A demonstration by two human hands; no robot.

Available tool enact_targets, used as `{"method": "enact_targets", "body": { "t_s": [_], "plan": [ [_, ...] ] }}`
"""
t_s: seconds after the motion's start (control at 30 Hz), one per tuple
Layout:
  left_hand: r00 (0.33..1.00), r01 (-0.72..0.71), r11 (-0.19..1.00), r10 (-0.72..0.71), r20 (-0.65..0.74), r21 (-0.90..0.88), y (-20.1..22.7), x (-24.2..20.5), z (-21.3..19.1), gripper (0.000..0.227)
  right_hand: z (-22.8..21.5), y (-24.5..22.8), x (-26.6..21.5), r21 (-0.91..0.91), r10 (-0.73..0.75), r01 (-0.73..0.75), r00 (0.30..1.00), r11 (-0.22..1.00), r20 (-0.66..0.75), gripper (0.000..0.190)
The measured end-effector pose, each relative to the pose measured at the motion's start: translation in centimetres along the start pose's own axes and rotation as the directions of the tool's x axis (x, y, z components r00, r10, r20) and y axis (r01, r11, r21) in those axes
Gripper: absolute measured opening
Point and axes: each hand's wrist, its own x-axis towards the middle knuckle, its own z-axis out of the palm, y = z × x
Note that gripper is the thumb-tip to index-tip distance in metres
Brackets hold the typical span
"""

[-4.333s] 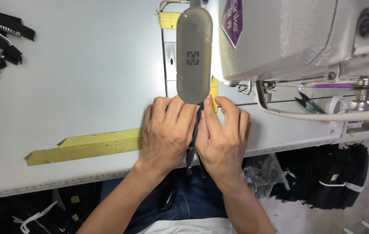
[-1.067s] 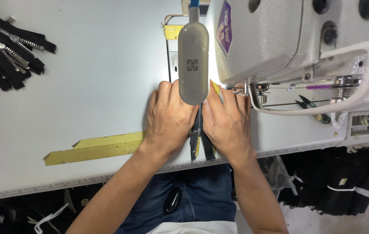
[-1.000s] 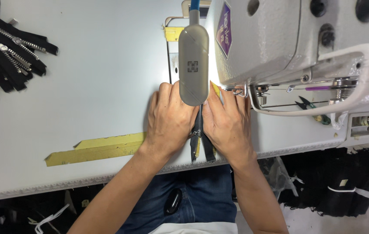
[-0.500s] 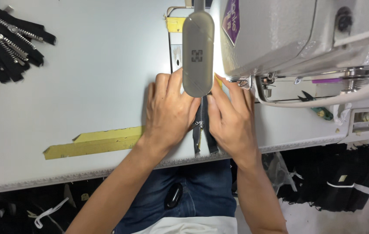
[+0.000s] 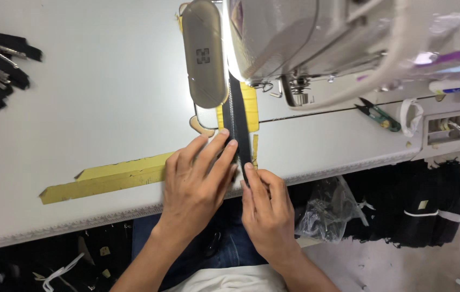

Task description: The person aligns a black zipper with a yellow guide on a sewing machine table and sews it using a sewing machine. They repeat this process for multiple zippers, handling them one at a time and guiding them under the needle.

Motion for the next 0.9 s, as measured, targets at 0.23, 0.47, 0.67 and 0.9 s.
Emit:
{"method": "enact_targets", "body": {
  "t_s": [0.23,0.47,0.67,0.9],
  "plan": [
    [0.999,-0.042,0.999,0.042,0.003,0.011,0.4,0.5,-0.1,0.024,-0.7,1.2,0.4,-0.053,-0.203,0.199,0.975,0.979,-0.093,0.027],
    [0.999,-0.030,0.999,0.031,-0.029,0.033,0.3,0.6,0.4,0.023,-0.2,2.1,-0.1,-0.144,-0.277,0.277,0.961,0.950,0.020,0.028],
    [0.998,-0.026,0.999,0.027,-0.053,0.025,0.0,0.4,0.7,0.020,-0.6,1.9,0.5,-0.121,-0.244,0.251,0.967,0.960,0.070,0.028],
    [0.999,0.004,1.000,-0.003,-0.053,0.021,-0.2,0.4,1.0,0.015,-0.1,2.6,-0.2,-0.071,-0.214,0.220,0.973,0.973,0.089,0.033]
  ]
}}
